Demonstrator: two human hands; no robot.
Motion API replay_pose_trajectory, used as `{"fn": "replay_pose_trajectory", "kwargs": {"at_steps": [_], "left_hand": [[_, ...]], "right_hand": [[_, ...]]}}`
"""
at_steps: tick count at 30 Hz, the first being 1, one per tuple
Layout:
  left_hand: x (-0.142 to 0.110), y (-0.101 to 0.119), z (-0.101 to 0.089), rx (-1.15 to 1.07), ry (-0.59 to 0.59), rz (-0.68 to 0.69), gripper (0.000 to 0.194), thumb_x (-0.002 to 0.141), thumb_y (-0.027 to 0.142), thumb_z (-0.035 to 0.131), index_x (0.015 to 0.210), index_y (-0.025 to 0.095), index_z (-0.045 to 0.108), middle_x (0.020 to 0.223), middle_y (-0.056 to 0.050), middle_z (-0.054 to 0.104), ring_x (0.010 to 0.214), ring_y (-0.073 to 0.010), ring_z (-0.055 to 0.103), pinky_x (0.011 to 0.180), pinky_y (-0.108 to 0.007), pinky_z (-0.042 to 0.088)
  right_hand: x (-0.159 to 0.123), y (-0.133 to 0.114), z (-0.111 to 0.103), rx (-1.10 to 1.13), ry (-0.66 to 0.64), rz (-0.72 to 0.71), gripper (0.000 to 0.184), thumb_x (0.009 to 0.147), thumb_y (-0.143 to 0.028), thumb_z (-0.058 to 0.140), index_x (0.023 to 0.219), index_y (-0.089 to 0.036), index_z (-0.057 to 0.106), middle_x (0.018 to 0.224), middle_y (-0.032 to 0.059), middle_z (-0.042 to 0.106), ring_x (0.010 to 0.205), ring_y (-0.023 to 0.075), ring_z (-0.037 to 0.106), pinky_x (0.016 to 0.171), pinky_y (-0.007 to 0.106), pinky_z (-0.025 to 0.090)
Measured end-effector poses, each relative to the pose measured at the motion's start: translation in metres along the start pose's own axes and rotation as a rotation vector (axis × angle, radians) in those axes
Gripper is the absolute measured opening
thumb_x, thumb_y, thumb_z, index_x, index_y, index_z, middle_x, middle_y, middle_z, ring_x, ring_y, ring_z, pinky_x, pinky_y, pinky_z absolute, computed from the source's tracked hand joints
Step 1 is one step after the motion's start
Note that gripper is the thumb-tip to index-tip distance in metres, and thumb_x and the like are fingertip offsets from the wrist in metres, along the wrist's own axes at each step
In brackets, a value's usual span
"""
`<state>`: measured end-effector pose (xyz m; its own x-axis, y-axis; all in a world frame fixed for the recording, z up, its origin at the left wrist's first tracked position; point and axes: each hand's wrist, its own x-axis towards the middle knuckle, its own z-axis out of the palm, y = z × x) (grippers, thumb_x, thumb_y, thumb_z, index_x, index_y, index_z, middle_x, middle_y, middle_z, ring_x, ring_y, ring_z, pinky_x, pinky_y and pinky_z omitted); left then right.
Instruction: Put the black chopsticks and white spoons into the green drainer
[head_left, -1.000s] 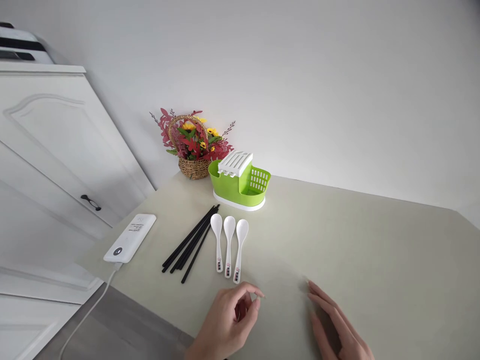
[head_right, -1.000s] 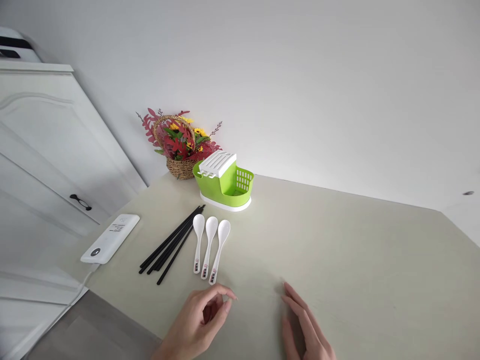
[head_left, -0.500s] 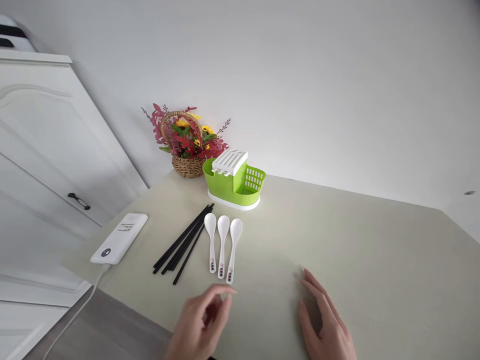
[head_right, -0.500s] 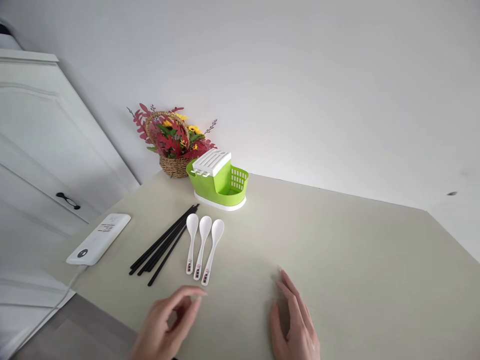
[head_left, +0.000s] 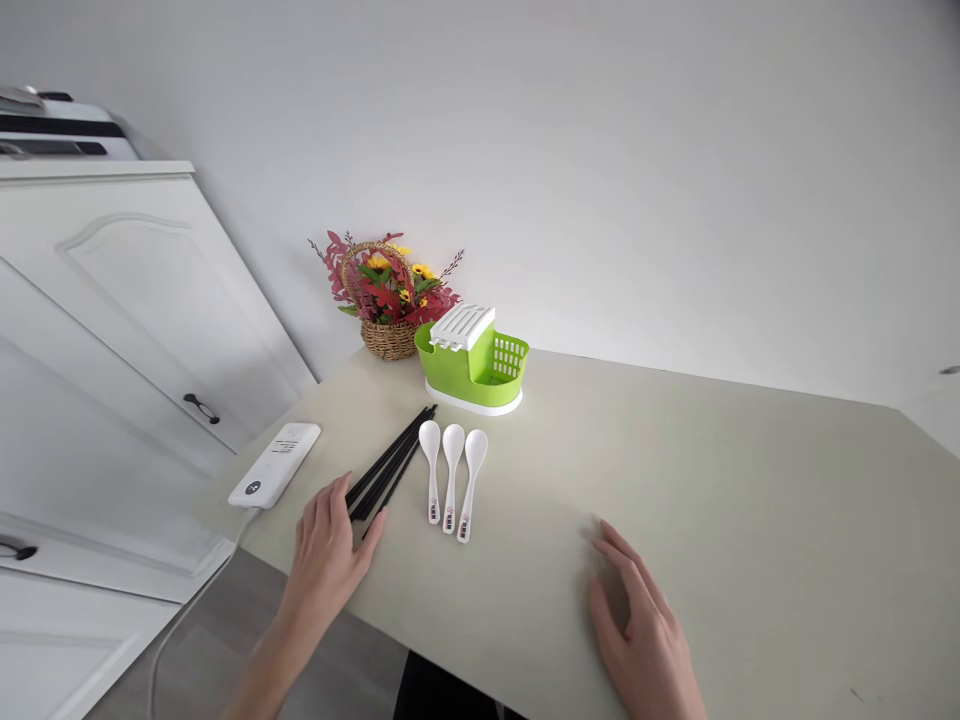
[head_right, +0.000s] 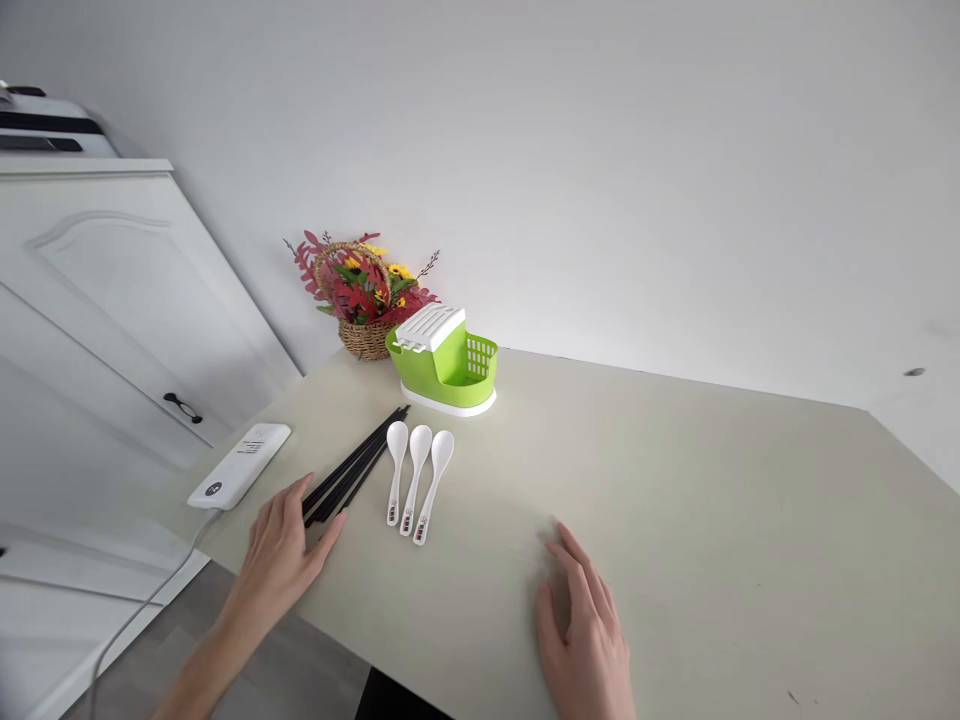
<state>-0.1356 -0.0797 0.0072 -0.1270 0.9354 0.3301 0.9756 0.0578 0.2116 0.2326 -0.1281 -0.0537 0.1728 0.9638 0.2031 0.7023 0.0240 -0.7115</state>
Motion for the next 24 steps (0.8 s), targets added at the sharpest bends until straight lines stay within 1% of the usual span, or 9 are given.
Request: {"fn": "replay_pose_trajectory", "kwargs": {"at_steps": [4,8,10,13,16,19,24], "left_hand": [[0.018,-0.001,0.001,0.039,-0.059,0.012,0.065,0.100,0.053,0.040,0.150,0.012,0.039,0.143,-0.023,0.058,0.138,-0.0387,0.052,0.107,-0.053,0.047],[0.042,0.009,-0.007,0.125,-0.142,0.066,0.055,0.099,0.041,0.045,0.146,0.012,0.045,0.135,-0.021,0.064,0.129,-0.0370,0.058,0.103,-0.049,0.050],[0.054,0.017,-0.012,0.196,-0.216,0.061,0.050,0.099,0.036,0.046,0.142,0.011,0.050,0.132,-0.022,0.065,0.126,-0.0374,0.060,0.096,-0.047,0.053],[0.072,0.029,-0.019,0.306,-0.373,0.008,0.042,0.097,0.031,0.048,0.132,0.010,0.056,0.127,-0.023,0.066,0.123,-0.0385,0.062,0.082,-0.043,0.056],[0.086,0.039,-0.023,0.367,-0.488,-0.007,0.033,0.094,0.026,0.051,0.120,0.010,0.061,0.120,-0.024,0.067,0.114,-0.0382,0.066,0.080,-0.042,0.055],[0.094,0.042,-0.022,0.394,-0.523,0.020,0.030,0.092,0.020,0.050,0.118,0.009,0.061,0.119,-0.025,0.067,0.109,-0.0367,0.067,0.083,-0.043,0.054],[0.095,0.039,-0.013,0.484,-0.546,0.023,0.031,0.093,0.007,0.045,0.122,0.008,0.055,0.120,-0.025,0.066,0.109,-0.0352,0.069,0.083,-0.040,0.053]], "right_hand": [[0.000,-0.001,-0.003,0.008,-0.015,0.009,0.040,0.100,-0.040,0.050,0.137,-0.031,0.061,0.156,0.0035,0.055,0.134,0.0289,0.060,0.093,0.044,0.062],[-0.002,-0.006,-0.004,0.032,-0.024,0.016,0.038,0.101,-0.040,0.048,0.136,-0.031,0.061,0.155,0.0028,0.056,0.136,0.0285,0.058,0.096,0.045,0.061],[-0.003,-0.007,-0.002,0.052,0.004,0.009,0.038,0.101,-0.040,0.047,0.134,-0.030,0.062,0.153,0.0037,0.057,0.137,0.0288,0.057,0.098,0.047,0.059],[-0.004,-0.006,0.002,0.071,0.037,0.004,0.038,0.102,-0.041,0.045,0.133,-0.030,0.063,0.151,0.0043,0.059,0.137,0.0289,0.057,0.099,0.048,0.058],[-0.004,-0.006,0.003,0.087,0.037,-0.006,0.038,0.102,-0.041,0.045,0.133,-0.030,0.063,0.151,0.0042,0.059,0.138,0.0289,0.056,0.102,0.050,0.057],[-0.004,-0.007,0.003,0.105,0.050,-0.012,0.038,0.102,-0.042,0.045,0.133,-0.031,0.063,0.150,0.0041,0.060,0.138,0.0287,0.056,0.102,0.049,0.057],[-0.004,-0.009,0.003,0.121,0.060,-0.004,0.037,0.102,-0.041,0.044,0.134,-0.031,0.062,0.150,0.0032,0.060,0.139,0.0277,0.054,0.104,0.049,0.055]]}}
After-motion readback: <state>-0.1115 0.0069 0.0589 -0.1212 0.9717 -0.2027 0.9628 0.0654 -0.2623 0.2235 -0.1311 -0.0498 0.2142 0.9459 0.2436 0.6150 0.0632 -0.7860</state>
